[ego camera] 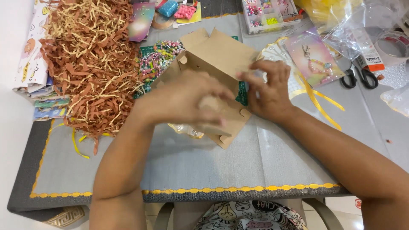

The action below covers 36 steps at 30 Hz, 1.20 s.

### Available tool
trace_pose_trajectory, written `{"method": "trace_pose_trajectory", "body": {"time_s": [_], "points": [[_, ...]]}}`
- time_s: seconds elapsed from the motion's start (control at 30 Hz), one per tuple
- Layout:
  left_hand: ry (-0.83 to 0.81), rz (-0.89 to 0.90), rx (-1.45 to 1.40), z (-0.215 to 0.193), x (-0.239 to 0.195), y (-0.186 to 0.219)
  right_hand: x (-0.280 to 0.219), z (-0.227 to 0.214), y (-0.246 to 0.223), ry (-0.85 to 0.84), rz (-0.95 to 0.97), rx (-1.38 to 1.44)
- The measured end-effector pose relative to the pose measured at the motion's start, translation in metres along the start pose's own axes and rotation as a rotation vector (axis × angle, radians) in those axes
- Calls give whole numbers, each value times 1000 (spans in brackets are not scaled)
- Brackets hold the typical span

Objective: The person assembles a small brown cardboard box by folding and interlocking its flaps. They manipulate the side and top flaps to form the box structure, then adjust the corners to ensure the box holds its shape.

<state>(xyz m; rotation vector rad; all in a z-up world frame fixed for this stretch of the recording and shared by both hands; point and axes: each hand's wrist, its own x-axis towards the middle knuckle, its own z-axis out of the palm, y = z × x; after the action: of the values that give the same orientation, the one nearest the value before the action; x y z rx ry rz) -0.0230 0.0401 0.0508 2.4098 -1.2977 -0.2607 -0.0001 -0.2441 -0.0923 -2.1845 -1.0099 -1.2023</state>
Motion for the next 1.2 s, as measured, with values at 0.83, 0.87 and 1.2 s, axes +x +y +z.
{"method": "trace_pose_trajectory", "body": {"time_s": [0.83, 0.87, 1.2], "points": [[808, 7, 359, 85, -59, -34, -6, 0, 8, 25, 13, 132], [835, 1, 302, 80, -59, -34, -5, -2, 3, -40, -32, 171], [910, -7, 303, 96, -52, -53, -11, -4, -17, -131, -262, 35]]}}
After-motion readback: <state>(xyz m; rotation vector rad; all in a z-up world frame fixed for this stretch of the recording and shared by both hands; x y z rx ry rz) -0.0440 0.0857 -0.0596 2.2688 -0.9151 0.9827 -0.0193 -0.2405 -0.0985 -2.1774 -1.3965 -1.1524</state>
